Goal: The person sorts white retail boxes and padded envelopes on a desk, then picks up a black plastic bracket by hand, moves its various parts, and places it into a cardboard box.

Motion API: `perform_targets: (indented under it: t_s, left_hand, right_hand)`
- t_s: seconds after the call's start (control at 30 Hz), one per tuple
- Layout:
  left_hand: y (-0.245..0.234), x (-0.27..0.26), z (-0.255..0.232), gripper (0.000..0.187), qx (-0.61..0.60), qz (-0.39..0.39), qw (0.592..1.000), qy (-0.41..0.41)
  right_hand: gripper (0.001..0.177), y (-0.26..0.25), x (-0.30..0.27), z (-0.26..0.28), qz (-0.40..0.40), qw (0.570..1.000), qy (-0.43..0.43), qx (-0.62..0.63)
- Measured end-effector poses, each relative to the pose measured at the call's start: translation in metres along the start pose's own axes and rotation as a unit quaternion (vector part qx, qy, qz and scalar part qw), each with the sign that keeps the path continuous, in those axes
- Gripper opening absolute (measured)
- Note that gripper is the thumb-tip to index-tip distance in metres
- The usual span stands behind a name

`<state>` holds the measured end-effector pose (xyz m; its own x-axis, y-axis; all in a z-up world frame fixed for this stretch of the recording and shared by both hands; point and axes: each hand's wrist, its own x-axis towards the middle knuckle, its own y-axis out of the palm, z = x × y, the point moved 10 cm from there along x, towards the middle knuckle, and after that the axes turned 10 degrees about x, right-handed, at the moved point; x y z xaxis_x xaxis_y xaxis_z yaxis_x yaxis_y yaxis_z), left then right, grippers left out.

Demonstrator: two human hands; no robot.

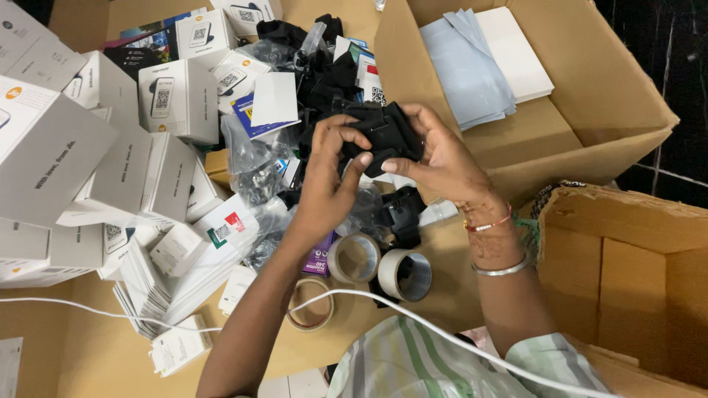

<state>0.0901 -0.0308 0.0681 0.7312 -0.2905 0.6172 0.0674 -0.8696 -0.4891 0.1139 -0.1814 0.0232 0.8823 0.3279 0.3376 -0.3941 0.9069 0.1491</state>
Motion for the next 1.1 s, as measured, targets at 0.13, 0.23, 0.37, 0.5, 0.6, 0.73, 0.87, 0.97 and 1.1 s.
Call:
perform_targets:
  t_s: [0.13, 0.23, 0.37, 0.5, 0.6, 0.73, 0.87, 0.97, 1.1]
  left_hand:
    - [0.010, 0.027, 0.009, 0.022, -0.032, 0.045, 0.998, -0.022]
    - [0.021, 0.050, 0.006, 0.035, 0.063, 0.045, 0.996, 0.039]
    - [0.074, 0.061, 0.027, 0.050, 0.158, 0.116, 0.980, 0.046]
    - [0.161, 0.048, 0.044, 0.065, 0.418, 0.271, 0.841, 0.213]
    - [0.213, 0.038, 0.053, 0.063, 0.483, 0.280, 0.759, 0.336]
    - [0.260, 0.042, 0.088, 0.052, 0.470, 0.345, 0.752, 0.309]
    - [0.282, 0.027, 0.102, 0.055, 0.513, 0.391, 0.707, 0.290]
    - [0.284, 0.031, 0.096, 0.058, 0.489, 0.335, 0.763, 0.259]
    - [0.284, 0.028, 0.099, 0.047, 0.486, 0.324, 0.768, 0.262]
  right_hand:
    - [0.064, -0.026, 0.024, 0.018, -0.019, 0.997, -0.050, -0.060]
    - [0.059, -0.053, 0.044, 0.038, -0.057, 0.974, -0.121, -0.184]
    - [0.055, -0.111, 0.064, 0.043, -0.136, 0.923, -0.149, -0.327]
    - [0.055, -0.184, 0.080, 0.015, -0.209, 0.890, -0.086, -0.397]
    - [0.064, -0.231, 0.100, -0.025, -0.217, 0.852, -0.007, -0.477]
    - [0.064, -0.272, 0.124, -0.091, -0.166, 0.855, 0.080, -0.485]
    - [0.064, -0.290, 0.147, -0.144, -0.123, 0.839, 0.140, -0.512]
    - [0.064, -0.297, 0.169, -0.168, -0.107, 0.829, 0.124, -0.534]
    - [0.068, -0.302, 0.200, -0.199, -0.099, 0.823, 0.107, -0.549]
